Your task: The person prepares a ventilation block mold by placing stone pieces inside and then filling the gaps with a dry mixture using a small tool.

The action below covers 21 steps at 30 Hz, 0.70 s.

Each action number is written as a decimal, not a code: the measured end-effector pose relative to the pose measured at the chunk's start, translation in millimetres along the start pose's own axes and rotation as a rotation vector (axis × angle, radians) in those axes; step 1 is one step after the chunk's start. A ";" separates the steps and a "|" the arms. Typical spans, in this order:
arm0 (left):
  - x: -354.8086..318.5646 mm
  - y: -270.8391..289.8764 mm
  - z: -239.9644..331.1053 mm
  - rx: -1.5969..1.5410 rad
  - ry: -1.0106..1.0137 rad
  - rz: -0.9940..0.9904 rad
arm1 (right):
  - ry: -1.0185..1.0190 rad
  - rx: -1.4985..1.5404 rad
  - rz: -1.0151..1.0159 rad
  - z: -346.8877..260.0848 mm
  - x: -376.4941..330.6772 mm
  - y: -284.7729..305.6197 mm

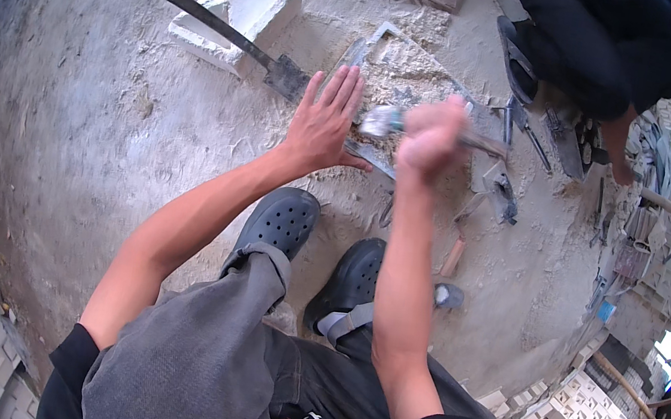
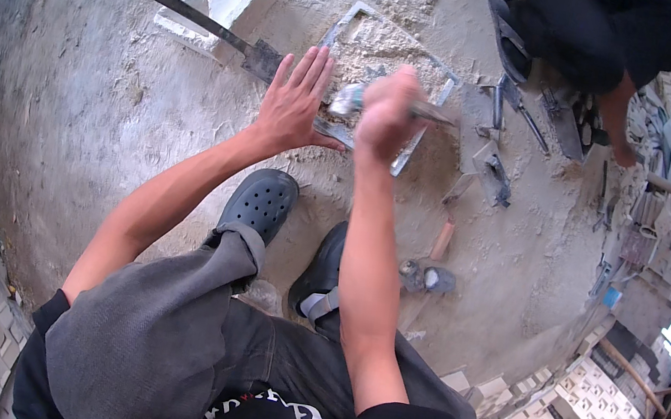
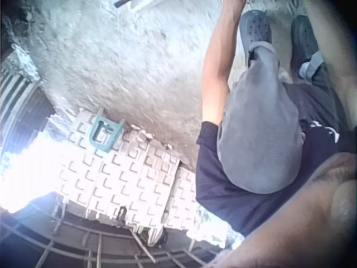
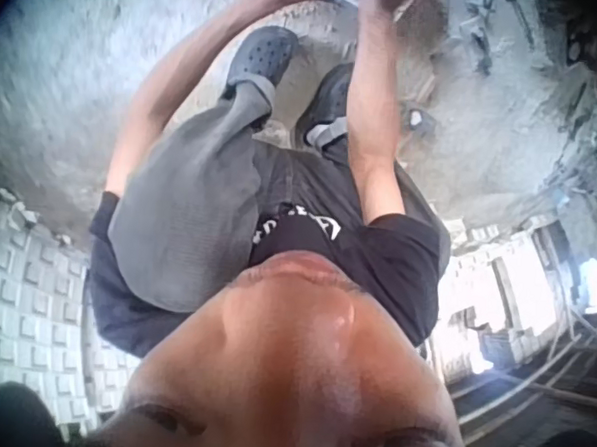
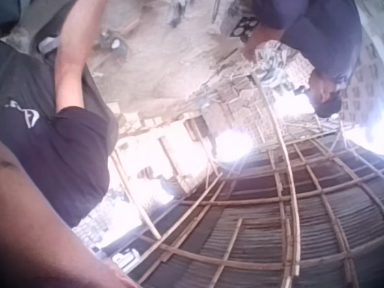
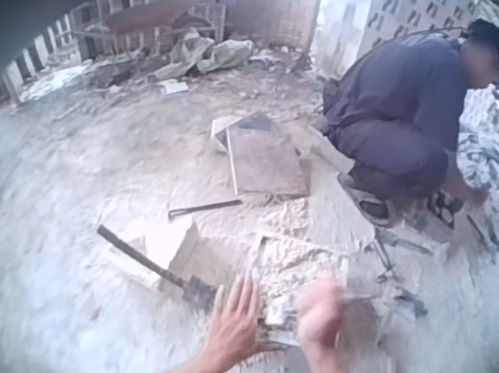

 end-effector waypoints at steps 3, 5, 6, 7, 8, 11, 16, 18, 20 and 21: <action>1.6 2.2 -4.0 -0.004 -0.005 0.022 | -0.174 -0.020 -0.031 14.9 3.2 -15.9; -7.1 2.5 -7.0 -0.012 0.001 0.010 | -0.099 -0.028 -0.021 -6.1 0.4 -11.5; -8.0 2.6 -4.7 -0.017 0.001 0.007 | -0.057 -0.031 -0.020 -14.2 1.7 -7.9; -8.1 2.7 -3.2 -0.022 0.002 0.004 | -0.054 0.035 -0.037 -12.9 3.1 -7.0; -3.1 3.0 -4.8 -0.007 -0.002 -0.002 | -0.051 0.101 -0.056 -8.7 4.4 -6.3; 1.7 0.1 2.2 -0.029 -0.006 -0.009 | -0.011 -0.160 -0.012 10.2 5.3 -19.2; -9.1 5.6 0.0 0.029 0.023 -0.019 | -0.056 -0.154 0.026 -21.3 22.1 -2.3; -12.1 1.8 5.7 0.031 0.010 -0.057 | -0.074 -0.035 0.026 -34.2 24.1 15.3; -8.2 -9.2 11.9 0.006 -0.045 -0.110 | -0.097 0.034 0.056 -38.5 18.7 23.5; -4.4 -12.7 16.6 0.014 -0.065 -0.140 | -0.115 0.040 0.084 -39.0 14.6 29.0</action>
Point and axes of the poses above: each hand's wrist, its own x-axis towards the middle knuckle, its own y-axis out of the back of the hand, z = x × y, the point moved 6 cm from there along x, towards the middle knuckle, and after that the axes turned 14 degrees about -x, right-handed, at the moved point
